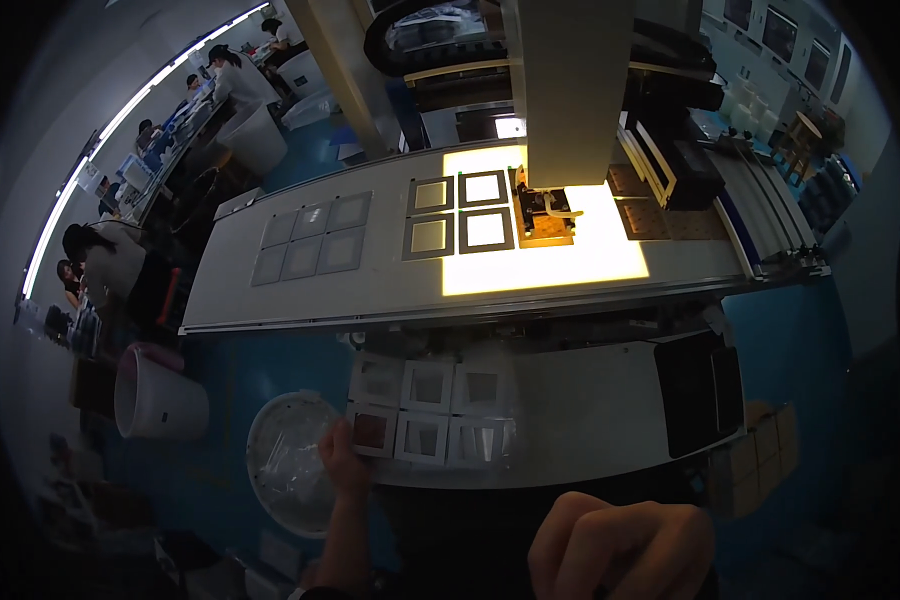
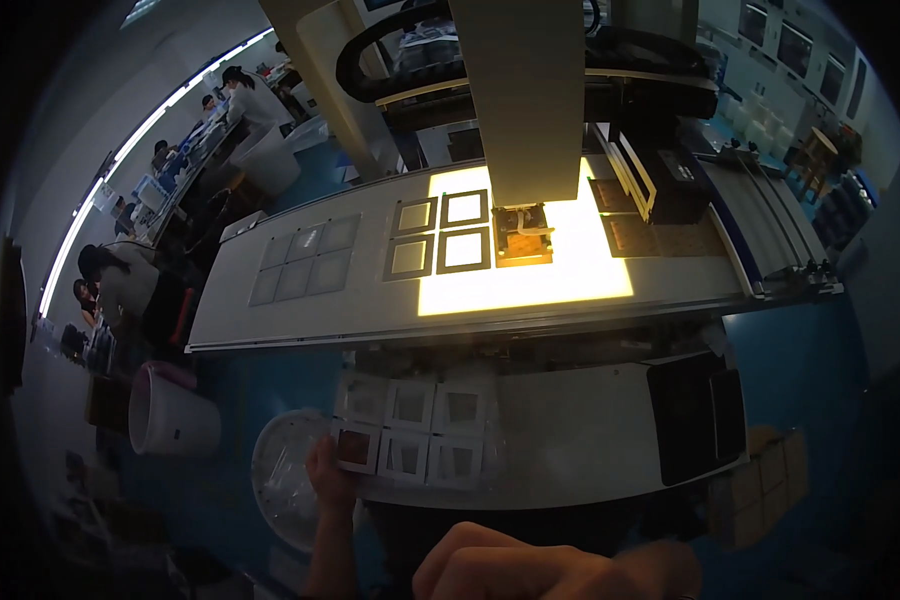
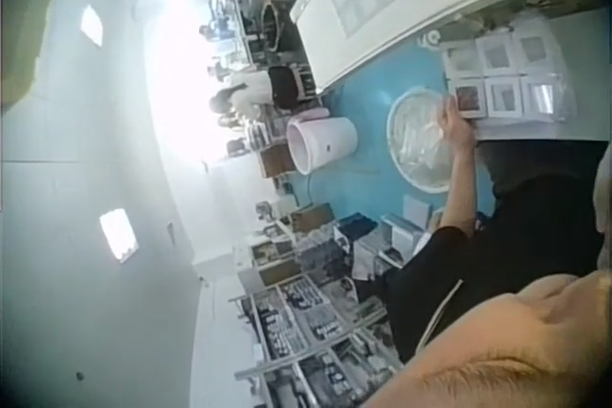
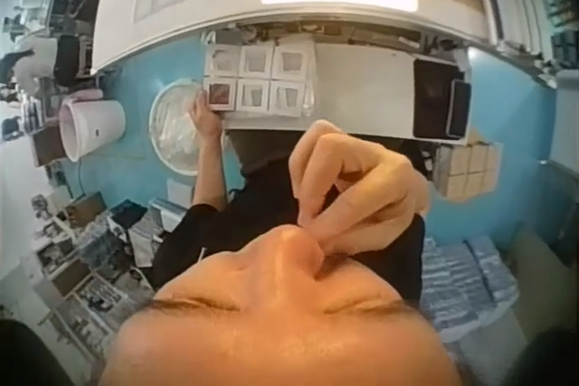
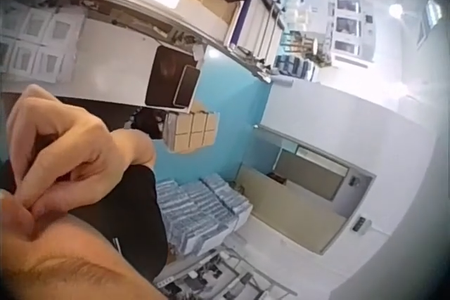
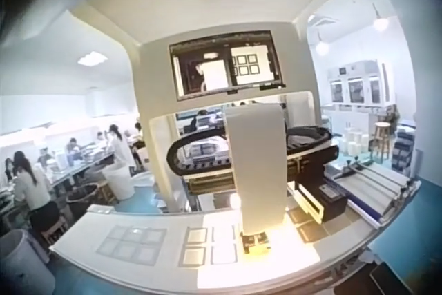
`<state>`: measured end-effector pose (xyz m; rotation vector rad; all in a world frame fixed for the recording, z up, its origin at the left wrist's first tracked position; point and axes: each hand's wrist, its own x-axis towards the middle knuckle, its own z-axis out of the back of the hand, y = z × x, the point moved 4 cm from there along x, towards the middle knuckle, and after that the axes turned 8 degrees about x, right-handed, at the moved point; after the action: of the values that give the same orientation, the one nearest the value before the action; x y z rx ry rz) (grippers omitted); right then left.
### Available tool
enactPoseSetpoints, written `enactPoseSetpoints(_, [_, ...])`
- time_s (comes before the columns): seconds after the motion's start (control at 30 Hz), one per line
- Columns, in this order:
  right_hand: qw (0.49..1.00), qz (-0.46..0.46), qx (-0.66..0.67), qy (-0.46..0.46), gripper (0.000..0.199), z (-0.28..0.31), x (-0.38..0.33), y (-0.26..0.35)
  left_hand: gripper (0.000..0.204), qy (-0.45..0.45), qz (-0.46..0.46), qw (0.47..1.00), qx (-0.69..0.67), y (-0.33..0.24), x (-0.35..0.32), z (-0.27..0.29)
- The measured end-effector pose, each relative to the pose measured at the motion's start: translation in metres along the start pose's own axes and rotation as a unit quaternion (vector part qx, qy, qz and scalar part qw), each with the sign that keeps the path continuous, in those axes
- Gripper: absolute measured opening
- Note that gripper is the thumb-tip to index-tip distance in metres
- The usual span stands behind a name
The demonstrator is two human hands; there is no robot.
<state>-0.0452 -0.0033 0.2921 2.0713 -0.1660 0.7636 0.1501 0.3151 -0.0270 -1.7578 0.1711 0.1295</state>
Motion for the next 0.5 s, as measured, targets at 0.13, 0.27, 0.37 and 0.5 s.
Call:
enactPoseSetpoints(0.13, [0.984,0.096,-0.130,-0.075,0.014,0.021,-0.009,-0.008,0.036,0.006,0.012,1.000,0.015,-0.004,-0.004,0.001])
enactPoseSetpoints(0.27, [0.929,0.070,-0.286,-0.224,0.034,0.091,-0.037,-0.061,0.036,0.011,0.017,0.999,0.037,-0.005,-0.005,0.020])
enactPoseSetpoints(0.37, [0.830,-0.136,-0.428,-0.330,0.039,0.163,-0.103,-0.118,0.036,0.008,0.035,0.999,-0.002,-0.024,-0.012,-0.001])
enactPoseSetpoints(0.5, [0.730,-0.180,-0.591,-0.290,0.036,0.208,-0.146,-0.178,0.035,-0.013,0.023,1.000,0.017,-0.052,-0.025,0.002])
